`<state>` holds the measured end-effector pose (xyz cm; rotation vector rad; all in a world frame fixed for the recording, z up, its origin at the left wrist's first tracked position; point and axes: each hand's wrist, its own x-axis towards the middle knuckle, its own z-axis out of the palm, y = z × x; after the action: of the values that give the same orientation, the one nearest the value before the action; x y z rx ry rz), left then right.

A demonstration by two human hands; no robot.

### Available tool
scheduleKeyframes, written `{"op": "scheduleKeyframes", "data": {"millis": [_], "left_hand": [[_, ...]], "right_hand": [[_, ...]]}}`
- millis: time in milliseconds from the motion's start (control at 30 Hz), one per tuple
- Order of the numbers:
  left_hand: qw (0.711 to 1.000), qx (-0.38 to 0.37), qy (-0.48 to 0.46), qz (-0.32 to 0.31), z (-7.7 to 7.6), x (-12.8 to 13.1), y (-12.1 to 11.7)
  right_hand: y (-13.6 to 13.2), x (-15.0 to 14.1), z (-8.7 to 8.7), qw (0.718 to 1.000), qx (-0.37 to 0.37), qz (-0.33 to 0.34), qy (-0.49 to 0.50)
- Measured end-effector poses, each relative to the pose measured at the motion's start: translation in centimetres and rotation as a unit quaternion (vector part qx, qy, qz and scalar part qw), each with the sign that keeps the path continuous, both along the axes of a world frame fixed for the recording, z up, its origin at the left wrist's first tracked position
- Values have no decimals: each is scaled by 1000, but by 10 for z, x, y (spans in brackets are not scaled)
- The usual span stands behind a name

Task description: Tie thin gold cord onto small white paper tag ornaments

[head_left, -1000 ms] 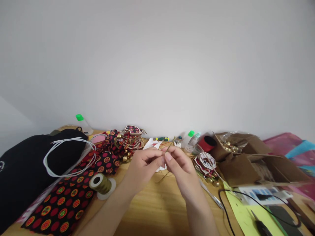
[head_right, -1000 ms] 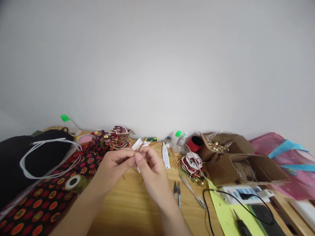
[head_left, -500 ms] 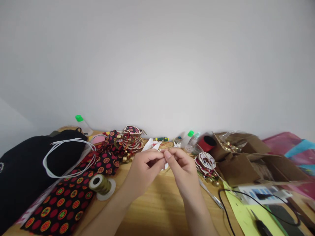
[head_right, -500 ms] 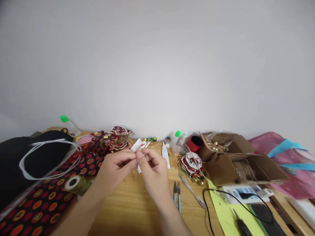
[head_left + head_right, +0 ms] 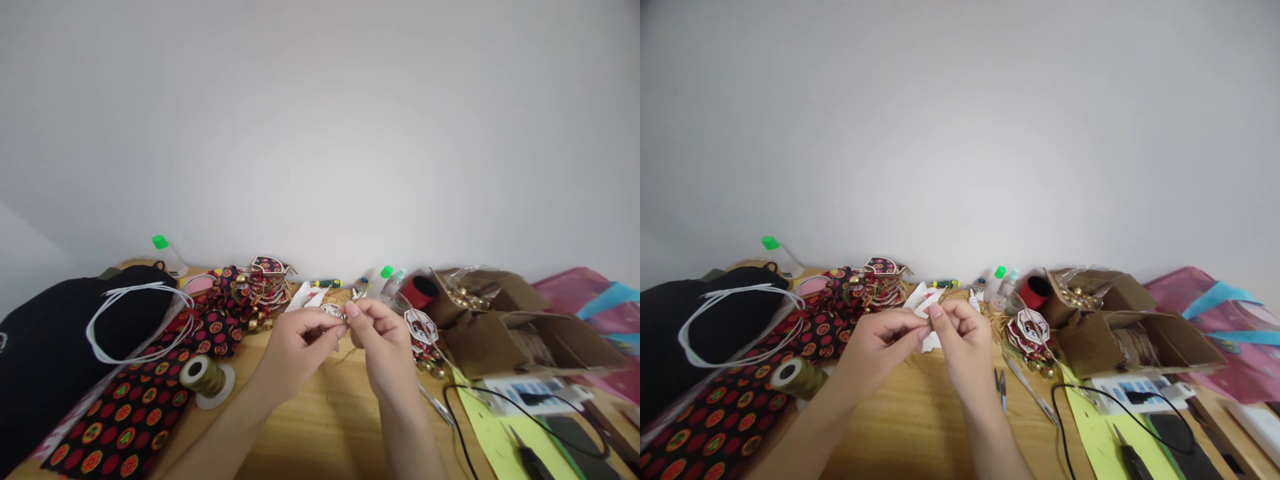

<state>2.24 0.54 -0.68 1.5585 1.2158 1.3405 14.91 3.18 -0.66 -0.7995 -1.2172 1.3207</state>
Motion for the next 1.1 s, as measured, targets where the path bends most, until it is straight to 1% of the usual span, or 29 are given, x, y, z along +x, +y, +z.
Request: {"op": "scheduleKeyframes", "data": {"millis": [200, 467, 767, 1000, 1100], "left_hand": [[1000, -7, -8, -13, 0, 0, -1], [1000, -7, -3, -8, -1, 0, -1], [1000, 5, 2, 3, 0, -2, 0], [1000, -5, -3, 12, 1, 0, 0], [1000, -13, -5, 11, 2, 0, -1]], "right_hand": [[-1, 0, 0, 999, -18, 22, 46], [1, 1, -3, 1000, -5, -2, -7], [1, 0, -4, 1000, -19, 3, 1], [3, 0, -4, 1000, -22, 14, 6], [4, 1, -5, 1000, -20, 10, -7]]}}
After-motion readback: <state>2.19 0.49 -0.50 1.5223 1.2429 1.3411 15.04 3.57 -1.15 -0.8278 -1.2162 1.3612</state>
